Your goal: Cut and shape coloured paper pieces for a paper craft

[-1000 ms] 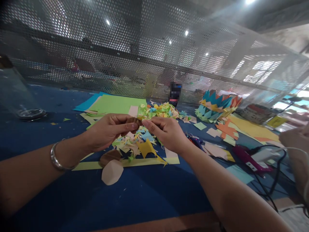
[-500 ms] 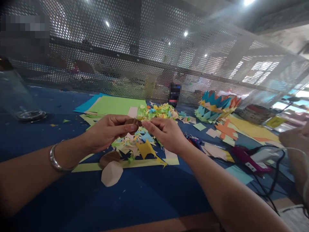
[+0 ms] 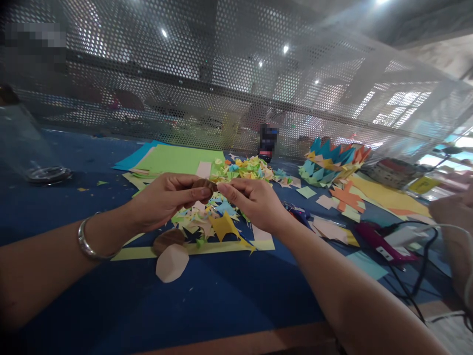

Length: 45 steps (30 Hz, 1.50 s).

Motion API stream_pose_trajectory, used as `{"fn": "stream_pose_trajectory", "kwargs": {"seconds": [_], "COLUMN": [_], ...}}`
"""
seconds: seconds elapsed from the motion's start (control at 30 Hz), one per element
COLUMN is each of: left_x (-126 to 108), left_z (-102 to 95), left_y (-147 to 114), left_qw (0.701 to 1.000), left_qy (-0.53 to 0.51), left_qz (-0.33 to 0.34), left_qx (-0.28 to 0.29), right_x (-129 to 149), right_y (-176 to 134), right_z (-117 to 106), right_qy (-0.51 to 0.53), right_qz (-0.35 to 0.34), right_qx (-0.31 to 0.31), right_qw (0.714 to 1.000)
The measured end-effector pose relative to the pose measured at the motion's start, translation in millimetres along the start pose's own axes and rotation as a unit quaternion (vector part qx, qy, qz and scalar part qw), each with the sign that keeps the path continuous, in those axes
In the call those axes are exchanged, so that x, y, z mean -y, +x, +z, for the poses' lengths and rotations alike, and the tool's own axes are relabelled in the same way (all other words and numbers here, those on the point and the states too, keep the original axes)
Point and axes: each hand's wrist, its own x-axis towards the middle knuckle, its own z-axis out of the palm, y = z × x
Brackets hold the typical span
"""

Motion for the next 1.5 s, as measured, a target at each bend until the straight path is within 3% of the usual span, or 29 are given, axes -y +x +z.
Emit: {"fn": "stream_pose_trajectory", "kwargs": {"seconds": [1.07, 1.33, 1.5], "left_x": [-2.1, -6.6, -4.6], "left_z": [-1.7, -5.2, -4.2], "left_y": [-0.7, -0.1, -3.6], "left_qw": [0.999, 0.982, 0.964], "left_qy": [0.034, 0.159, 0.221], "left_qz": [0.017, -0.026, -0.067], "left_qx": [0.035, 0.100, 0.134], "right_x": [3.0, -4.9, -5.3], "right_y": [1.2, -0.2, 1.4], "right_z": [-0.6, -1.0, -3.7], "right_qy": [-0.012, 0.006, -0.053], "right_qz": [-0.019, 0.026, 0.018], "right_qx": [-0.009, -0.049, -0.054], "right_qw": [1.000, 0.998, 0.997]}}
